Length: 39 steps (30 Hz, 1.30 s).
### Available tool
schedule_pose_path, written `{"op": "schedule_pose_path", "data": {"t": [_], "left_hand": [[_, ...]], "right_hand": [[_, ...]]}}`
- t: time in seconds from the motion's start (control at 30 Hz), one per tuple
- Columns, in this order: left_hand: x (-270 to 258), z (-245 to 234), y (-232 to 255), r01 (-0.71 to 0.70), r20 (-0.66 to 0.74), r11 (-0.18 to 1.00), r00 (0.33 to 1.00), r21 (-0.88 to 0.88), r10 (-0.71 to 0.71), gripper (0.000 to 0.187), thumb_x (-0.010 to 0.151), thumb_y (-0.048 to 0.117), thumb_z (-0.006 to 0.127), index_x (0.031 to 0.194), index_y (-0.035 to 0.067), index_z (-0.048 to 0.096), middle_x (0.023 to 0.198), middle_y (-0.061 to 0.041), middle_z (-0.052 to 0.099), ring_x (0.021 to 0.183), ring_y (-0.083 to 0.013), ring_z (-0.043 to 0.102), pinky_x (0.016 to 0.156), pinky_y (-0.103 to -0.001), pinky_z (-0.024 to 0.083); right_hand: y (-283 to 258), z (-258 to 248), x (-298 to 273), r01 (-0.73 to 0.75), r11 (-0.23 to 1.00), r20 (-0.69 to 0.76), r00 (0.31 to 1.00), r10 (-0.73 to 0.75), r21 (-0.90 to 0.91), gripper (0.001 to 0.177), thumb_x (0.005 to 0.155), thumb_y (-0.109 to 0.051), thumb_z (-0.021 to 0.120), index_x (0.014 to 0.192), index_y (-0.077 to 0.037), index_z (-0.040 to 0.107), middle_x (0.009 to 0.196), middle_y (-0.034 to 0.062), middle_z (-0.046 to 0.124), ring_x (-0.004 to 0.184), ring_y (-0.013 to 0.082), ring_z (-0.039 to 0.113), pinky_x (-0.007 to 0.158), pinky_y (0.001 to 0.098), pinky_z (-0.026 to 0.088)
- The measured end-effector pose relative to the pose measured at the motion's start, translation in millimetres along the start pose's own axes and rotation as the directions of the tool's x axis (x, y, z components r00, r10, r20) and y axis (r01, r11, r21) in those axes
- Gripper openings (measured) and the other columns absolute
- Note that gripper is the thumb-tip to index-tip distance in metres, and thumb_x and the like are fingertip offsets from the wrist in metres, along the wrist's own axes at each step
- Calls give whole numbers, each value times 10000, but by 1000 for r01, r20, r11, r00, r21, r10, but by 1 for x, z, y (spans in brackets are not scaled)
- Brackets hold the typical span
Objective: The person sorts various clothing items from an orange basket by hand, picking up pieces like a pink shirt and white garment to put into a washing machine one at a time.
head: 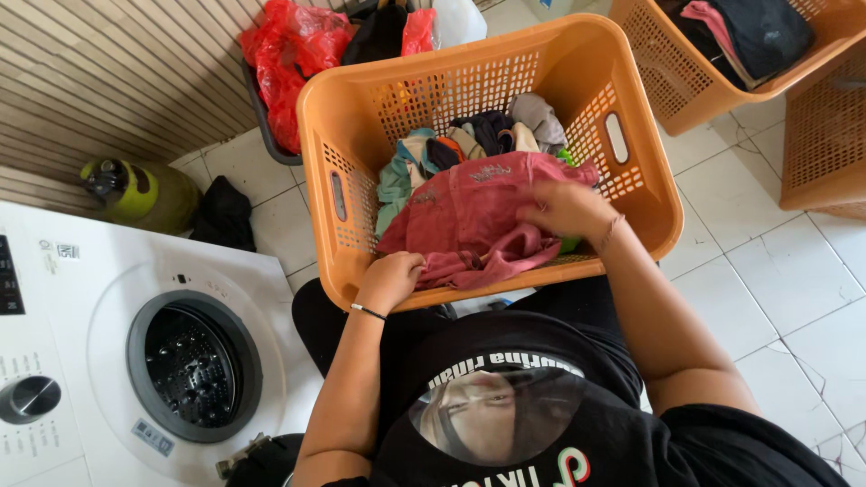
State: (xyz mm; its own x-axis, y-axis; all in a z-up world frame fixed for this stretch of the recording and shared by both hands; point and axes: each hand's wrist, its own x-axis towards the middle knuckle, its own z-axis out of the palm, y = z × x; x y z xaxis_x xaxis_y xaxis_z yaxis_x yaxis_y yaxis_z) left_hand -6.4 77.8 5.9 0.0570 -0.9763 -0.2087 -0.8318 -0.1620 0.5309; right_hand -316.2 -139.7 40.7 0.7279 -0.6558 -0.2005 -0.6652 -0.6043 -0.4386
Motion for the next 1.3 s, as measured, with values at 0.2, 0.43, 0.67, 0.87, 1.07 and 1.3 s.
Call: {"op": "schedule_pose_path", "data": {"t": [0.2,0.43,0.67,0.87,1.07,1.3], "left_hand": [[-10,-3,8,22,-82,999,996,-25,-24,177,933,267,627,1010,163,748,995,-88,730,924,-333,688,786,-457,541],[-9,-22,26,-104,-307,992,948,-71,78,366,908,267,712,1241,125,656,1254,-134,647,1115,-357,638,907,-436,527],[15,-60,43,-447,-656,881,714,-157,246,703,777,6,634,1470,19,512,1478,-238,510,1311,-449,512,1118,-435,410],[32,-52,31,-353,-515,908,834,-224,198,391,732,-79,617,1073,101,681,1059,-105,700,1047,-366,687,901,-442,558],[27,-77,64,-450,-925,882,257,140,278,334,714,-104,603,1011,45,562,1149,-127,611,1084,-385,629,946,-498,540],[38,-50,58,-443,-360,880,803,171,475,448,766,199,797,1180,83,673,1302,-174,616,1159,-393,611,945,-511,500]], "right_hand": [[45,20,33,-309,896,-286,933,220,-319,722,726,-444,765,1339,-104,594,1114,183,720,984,379,696,798,524,549],[-13,-8,7,13,989,-403,914,48,147,253,920,-181,706,1129,-57,773,1008,168,741,915,368,716,812,452,575],[-105,-57,-37,782,562,-541,606,-583,270,233,881,83,638,1021,-69,744,1045,89,709,1189,336,690,1126,519,505],[-94,-76,-45,626,780,-419,710,-566,8,268,743,15,742,978,-108,777,1004,76,726,1076,296,700,1026,496,489],[-81,-91,-51,422,870,-760,469,-449,-254,232,870,40,737,1049,-97,791,1065,59,701,1156,295,691,1086,483,510],[-6,-56,-25,225,951,-605,734,-309,-213,246,794,-18,674,971,-135,799,1188,98,722,1115,320,687,945,489,549]]}}
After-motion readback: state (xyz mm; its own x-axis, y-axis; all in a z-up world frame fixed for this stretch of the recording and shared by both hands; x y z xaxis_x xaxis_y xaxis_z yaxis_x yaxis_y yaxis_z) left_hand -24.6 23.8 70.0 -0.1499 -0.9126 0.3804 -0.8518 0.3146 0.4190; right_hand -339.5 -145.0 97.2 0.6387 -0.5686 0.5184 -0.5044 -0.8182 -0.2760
